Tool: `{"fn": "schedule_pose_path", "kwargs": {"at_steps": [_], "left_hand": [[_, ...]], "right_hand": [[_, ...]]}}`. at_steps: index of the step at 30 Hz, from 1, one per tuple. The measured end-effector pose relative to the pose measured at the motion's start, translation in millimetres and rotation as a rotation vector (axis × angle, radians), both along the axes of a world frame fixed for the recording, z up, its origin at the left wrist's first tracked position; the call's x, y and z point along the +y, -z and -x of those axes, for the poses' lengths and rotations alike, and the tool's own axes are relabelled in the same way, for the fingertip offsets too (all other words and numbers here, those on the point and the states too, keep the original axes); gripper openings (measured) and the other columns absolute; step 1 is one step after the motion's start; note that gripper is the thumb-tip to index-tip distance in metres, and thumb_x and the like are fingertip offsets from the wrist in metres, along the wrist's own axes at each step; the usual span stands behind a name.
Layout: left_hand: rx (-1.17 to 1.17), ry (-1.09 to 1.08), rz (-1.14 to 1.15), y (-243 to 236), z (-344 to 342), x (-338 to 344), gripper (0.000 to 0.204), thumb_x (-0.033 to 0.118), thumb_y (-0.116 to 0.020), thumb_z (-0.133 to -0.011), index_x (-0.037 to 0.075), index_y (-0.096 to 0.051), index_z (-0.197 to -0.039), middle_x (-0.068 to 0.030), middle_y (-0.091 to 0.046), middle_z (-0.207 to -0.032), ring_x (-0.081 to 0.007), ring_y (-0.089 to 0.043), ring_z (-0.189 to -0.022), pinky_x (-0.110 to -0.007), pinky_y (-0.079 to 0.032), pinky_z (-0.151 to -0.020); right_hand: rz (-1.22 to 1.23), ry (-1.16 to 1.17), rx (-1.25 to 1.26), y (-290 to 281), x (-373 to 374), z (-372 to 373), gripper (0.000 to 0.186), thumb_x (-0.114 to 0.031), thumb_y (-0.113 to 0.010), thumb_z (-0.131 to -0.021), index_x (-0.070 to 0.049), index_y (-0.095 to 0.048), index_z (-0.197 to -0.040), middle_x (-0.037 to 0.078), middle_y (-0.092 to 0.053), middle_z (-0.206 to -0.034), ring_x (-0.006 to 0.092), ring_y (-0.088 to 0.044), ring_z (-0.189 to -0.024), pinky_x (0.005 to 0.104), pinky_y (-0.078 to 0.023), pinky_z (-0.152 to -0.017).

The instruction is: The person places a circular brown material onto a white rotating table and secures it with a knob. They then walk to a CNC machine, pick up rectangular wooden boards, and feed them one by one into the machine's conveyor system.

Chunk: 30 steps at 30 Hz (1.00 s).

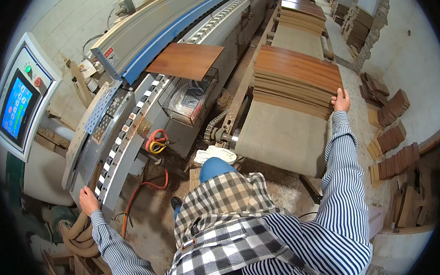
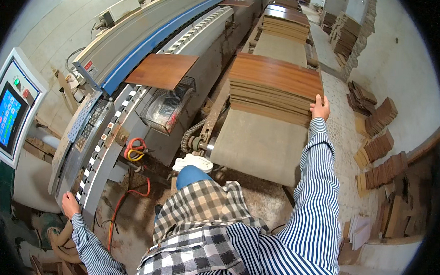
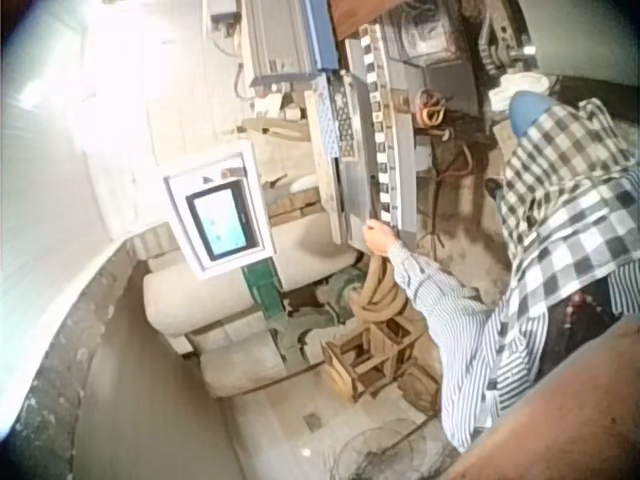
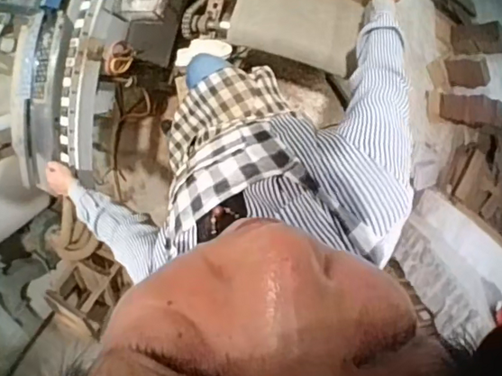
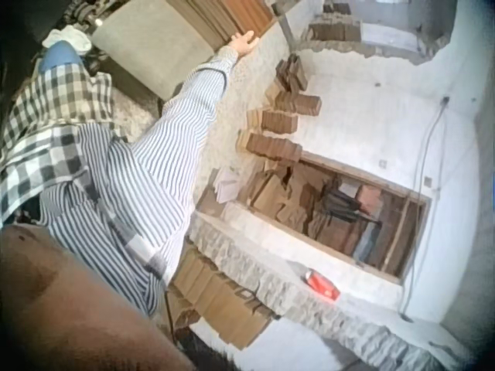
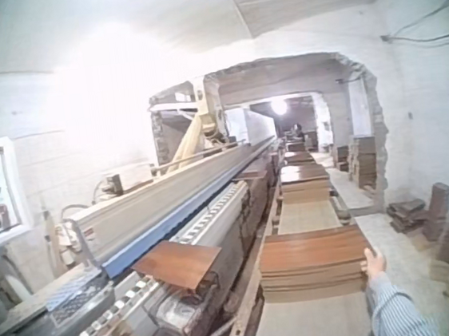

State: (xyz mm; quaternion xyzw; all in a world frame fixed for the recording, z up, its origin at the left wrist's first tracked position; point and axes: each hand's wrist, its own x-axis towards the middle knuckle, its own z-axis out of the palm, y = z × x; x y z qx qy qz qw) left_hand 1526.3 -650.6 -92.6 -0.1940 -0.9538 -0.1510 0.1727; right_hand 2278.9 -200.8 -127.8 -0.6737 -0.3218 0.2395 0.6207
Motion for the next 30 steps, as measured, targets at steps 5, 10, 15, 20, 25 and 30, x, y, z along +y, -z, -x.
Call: {"fn": "schedule_pose_path", "kwargs": {"at_steps": [5, 10, 15, 20, 25, 30], "left_hand": [[0.014, 0.026, -0.014, 2, 2, 4, 0.038, 0.036, -0.039, -0.088, 0.003, -0.057, -0.086, -0.0203, -0.060, -0.086, -0.0400, -0.056, -0.079, -0.050, -0.041, -0.066], [0.045, 0.041, -0.034, 6, 7, -2, 0.037, 0.035, -0.040, -0.088, 0.002, -0.056, -0.083, -0.0218, -0.060, -0.085, -0.0419, -0.055, -0.079, -0.050, -0.041, -0.067], [0.019, -0.012, -0.060, 3, 0, -5, 0.036, 0.036, -0.041, -0.087, 0.004, -0.056, -0.082, -0.0218, -0.059, -0.085, -0.0412, -0.055, -0.080, -0.050, -0.042, -0.067], [-0.082, -0.047, -0.076, -2, -5, 2, 0.037, 0.037, -0.039, -0.086, 0.007, -0.060, -0.087, -0.0201, -0.061, -0.089, -0.0388, -0.058, -0.084, -0.048, -0.045, -0.071], [-0.054, -0.037, -0.072, -1, -5, 3, 0.037, 0.036, -0.038, -0.087, 0.006, -0.059, -0.083, -0.0205, -0.062, -0.081, -0.0391, -0.060, -0.078, -0.049, -0.046, -0.069], [-0.046, -0.035, -0.115, -13, -16, -1, 0.035, 0.034, -0.041, -0.087, 0.005, -0.059, -0.081, -0.0207, -0.062, -0.080, -0.0383, -0.060, -0.075, -0.048, -0.046, -0.069]], "right_hand": [[-0.203, 0.081, 0.123, 28, 23, -20, 0.035, -0.017, -0.061, -0.082, 0.001, -0.051, -0.111, 0.009, -0.062, -0.085, 0.0111, -0.054, -0.056, 0.0231, -0.042, -0.045], [-0.327, -0.241, 0.620, 44, -45, 2, 0.008, -0.017, -0.056, -0.081, -0.011, -0.051, -0.082, 0.002, -0.055, -0.069, 0.0126, -0.048, -0.050, 0.0279, -0.043, -0.051], [-0.118, -0.745, 0.766, 18, -137, 44, 0.026, -0.025, -0.056, -0.084, -0.006, -0.052, -0.102, 0.004, -0.056, -0.075, 0.0158, -0.054, -0.061, 0.0338, -0.047, -0.060], [-0.043, -0.886, 0.693, 6, -163, 92, 0.041, -0.018, -0.060, -0.082, 0.001, -0.047, -0.116, 0.014, -0.060, -0.100, 0.0196, -0.061, -0.083, 0.0312, -0.053, -0.073], [-0.037, -1.022, 0.800, 15, -195, 133, 0.040, -0.012, -0.055, -0.082, 0.006, -0.045, -0.116, 0.019, -0.059, -0.102, 0.0241, -0.061, -0.084, 0.0338, -0.052, -0.079], [0.114, -1.246, 1.010, 17, -215, 209, 0.049, -0.005, -0.055, -0.077, 0.006, -0.038, -0.122, 0.021, -0.056, -0.107, 0.0330, -0.059, -0.093, 0.0402, -0.053, -0.078]]}}
